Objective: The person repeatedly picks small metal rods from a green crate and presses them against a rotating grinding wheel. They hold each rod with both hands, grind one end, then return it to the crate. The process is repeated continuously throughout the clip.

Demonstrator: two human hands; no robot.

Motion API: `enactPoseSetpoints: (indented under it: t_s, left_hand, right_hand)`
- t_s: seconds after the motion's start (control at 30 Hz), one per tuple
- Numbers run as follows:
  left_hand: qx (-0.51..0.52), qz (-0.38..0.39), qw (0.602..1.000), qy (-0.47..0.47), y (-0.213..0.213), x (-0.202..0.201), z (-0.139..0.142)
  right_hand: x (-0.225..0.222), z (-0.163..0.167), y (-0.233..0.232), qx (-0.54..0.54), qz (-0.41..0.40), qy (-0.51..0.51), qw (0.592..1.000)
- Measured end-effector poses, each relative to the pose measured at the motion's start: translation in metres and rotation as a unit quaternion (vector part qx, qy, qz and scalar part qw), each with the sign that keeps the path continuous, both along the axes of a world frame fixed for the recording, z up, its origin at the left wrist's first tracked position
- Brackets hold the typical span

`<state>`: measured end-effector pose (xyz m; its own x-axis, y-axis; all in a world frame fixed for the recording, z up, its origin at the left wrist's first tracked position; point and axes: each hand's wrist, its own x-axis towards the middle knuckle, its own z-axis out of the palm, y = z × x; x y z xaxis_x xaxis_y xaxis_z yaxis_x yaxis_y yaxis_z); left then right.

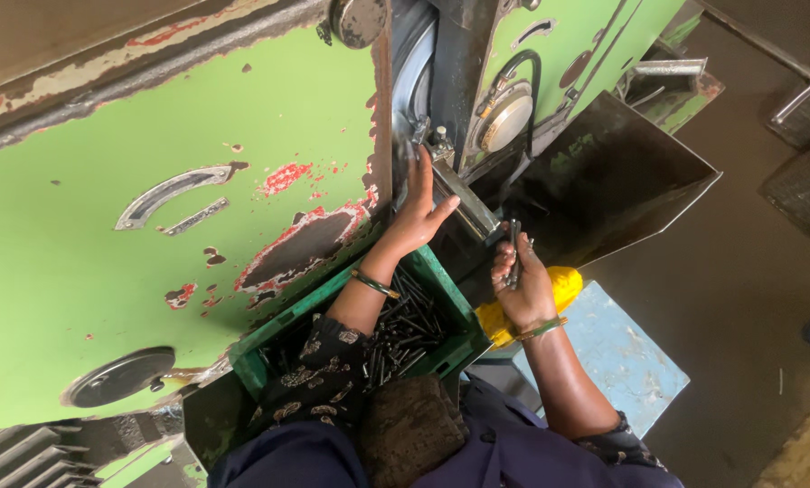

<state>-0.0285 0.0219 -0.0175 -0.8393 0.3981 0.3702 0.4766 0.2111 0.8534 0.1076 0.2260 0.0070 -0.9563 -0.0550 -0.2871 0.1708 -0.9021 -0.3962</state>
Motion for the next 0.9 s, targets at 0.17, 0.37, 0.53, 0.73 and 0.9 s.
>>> enactPoseSetpoints:
  t_s: [0.17, 0.37, 0.53, 0.73, 0.9]
  left_hand:
    - [-0.007, 0.015, 1.000, 0.010, 0.000, 0.002, 0.003]
    - [0.004, 0.036, 0.999, 0.036, 0.001, 0.006, 0.012]
    - [-0.054, 0.028, 0.996, 0.059, 0.000, 0.006, 0.021]
    - [-0.056, 0.003, 0.998, 0.009, -0.001, 0.003, 0.016]
    - [-0.002, 0.000, 1.000, 0.015, -0.001, -0.004, -0.003]
  right_hand:
    - [0.011, 0.014, -0.006, 0.055, 0.035, 0.096, 0.993]
    - [0.025, 0.028, -0.016, 0.119, 0.106, 0.191, 0.968]
    - [0.019, 0.032, -0.016, 0.144, 0.090, 0.112, 0.979]
    - [0.016, 0.033, -0.017, 0.163, 0.062, 0.084, 0.981]
    - [0.012, 0.027, -0.016, 0.127, 0.059, 0.102, 0.985]
